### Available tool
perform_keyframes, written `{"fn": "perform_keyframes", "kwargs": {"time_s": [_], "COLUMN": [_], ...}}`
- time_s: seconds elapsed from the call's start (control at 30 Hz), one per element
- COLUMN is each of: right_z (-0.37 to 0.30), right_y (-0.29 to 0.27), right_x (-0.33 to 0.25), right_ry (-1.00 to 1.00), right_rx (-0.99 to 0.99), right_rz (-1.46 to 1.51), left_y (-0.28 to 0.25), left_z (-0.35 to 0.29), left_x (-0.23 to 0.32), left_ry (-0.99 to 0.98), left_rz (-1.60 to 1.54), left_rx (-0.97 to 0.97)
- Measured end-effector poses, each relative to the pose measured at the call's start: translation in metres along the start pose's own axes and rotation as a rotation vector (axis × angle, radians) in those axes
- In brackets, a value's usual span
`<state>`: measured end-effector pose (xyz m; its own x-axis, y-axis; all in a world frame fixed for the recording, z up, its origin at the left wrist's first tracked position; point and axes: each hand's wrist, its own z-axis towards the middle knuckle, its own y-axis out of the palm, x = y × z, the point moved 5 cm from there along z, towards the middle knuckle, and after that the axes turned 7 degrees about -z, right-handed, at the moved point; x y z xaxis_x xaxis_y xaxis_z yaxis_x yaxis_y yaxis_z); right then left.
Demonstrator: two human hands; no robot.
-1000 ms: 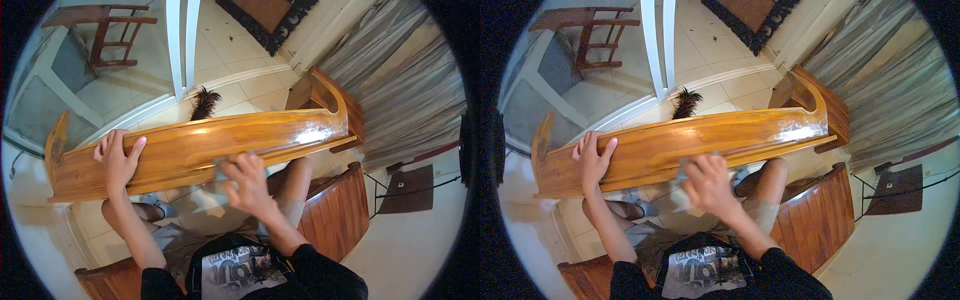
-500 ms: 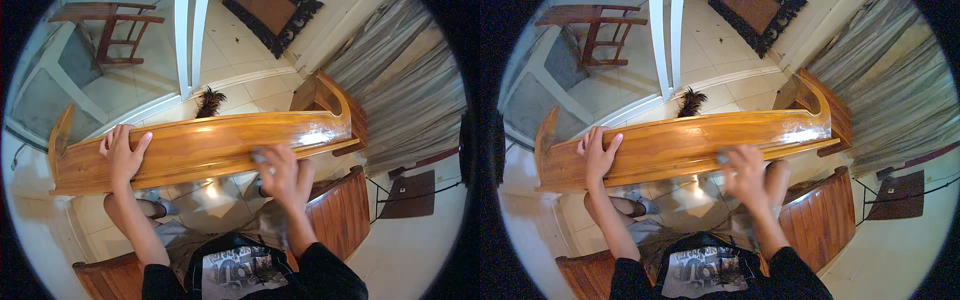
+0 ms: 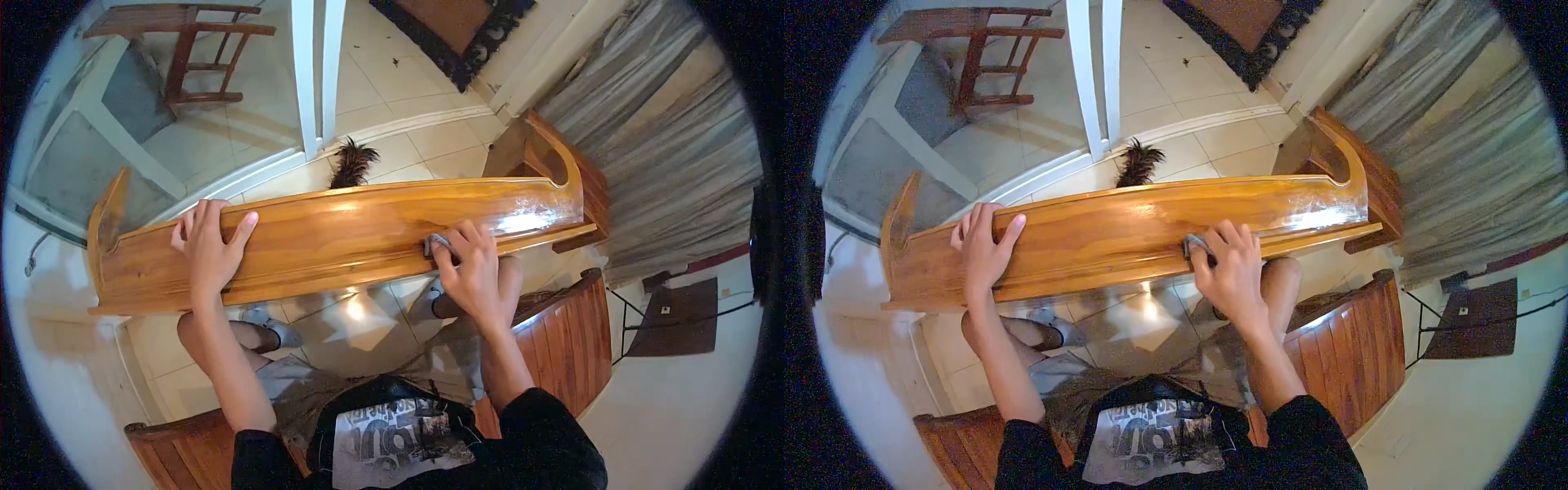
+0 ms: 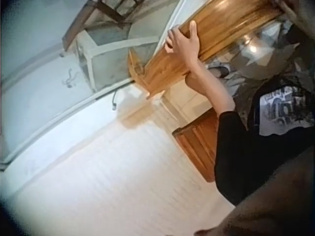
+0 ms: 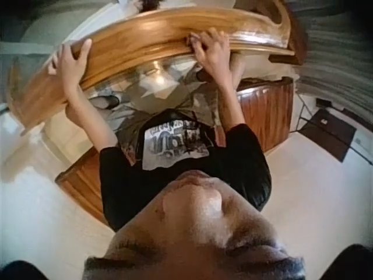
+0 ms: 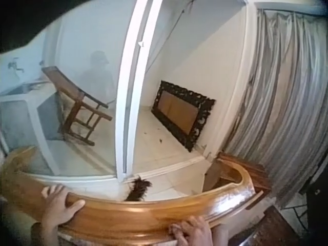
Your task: Clean and polish a wooden furniture component using a cloth.
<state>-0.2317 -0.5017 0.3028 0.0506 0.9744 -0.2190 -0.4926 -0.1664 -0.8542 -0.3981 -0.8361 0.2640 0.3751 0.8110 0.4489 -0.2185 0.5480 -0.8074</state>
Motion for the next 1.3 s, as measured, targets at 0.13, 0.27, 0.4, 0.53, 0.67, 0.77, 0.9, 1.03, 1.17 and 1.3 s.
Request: {"fn": "perform_keyframes", "kwargs": {"time_s": [0.13, 0.27, 0.4, 0.53, 0.67, 0.77, 0.9, 1.03, 1.17, 1.3], "right_z": [-0.006, -0.011, -0.014, -0.015, -0.017, -0.014, -0.011, -0.012, -0.019, -0.019], "right_y": [0.027, 0.044, 0.025, -0.002, -0.020, -0.013, 0.013, 0.027, 0.014, -0.030], "right_x": [-0.046, -0.092, -0.072, -0.006, 0.042, 0.028, -0.036, -0.057, -0.008, 0.080], "right_ry": [-0.123, -0.303, -0.221, -0.098, 0.033, -0.003, -0.163, -0.200, -0.196, -0.084], "right_rx": [-0.017, -0.113, -0.132, -0.082, -0.036, -0.011, -0.011, -0.022, -0.055, 0.229], "right_rz": [0.064, 0.221, 0.258, 0.024, -0.100, -0.115, 0.118, 0.226, 0.138, -0.163], "left_y": [0.000, -0.002, -0.004, -0.002, 0.001, 0.002, 0.002, -0.003, -0.004, -0.001], "left_z": [0.000, 0.003, 0.004, 0.003, 0.002, 0.001, 0.002, 0.004, 0.002, 0.000], "left_x": [0.005, 0.009, 0.009, 0.006, 0.003, 0.004, 0.009, 0.011, 0.008, 0.004], "left_ry": [0.006, -0.023, -0.036, -0.023, -0.011, 0.013, 0.021, -0.027, -0.041, 0.000], "left_rz": [0.006, 0.013, 0.004, -0.001, 0.008, 0.007, 0.023, 0.032, -0.004, 0.026], "left_rx": [-0.016, -0.050, -0.049, -0.045, -0.035, -0.018, -0.019, -0.067, -0.102, -0.043]}}
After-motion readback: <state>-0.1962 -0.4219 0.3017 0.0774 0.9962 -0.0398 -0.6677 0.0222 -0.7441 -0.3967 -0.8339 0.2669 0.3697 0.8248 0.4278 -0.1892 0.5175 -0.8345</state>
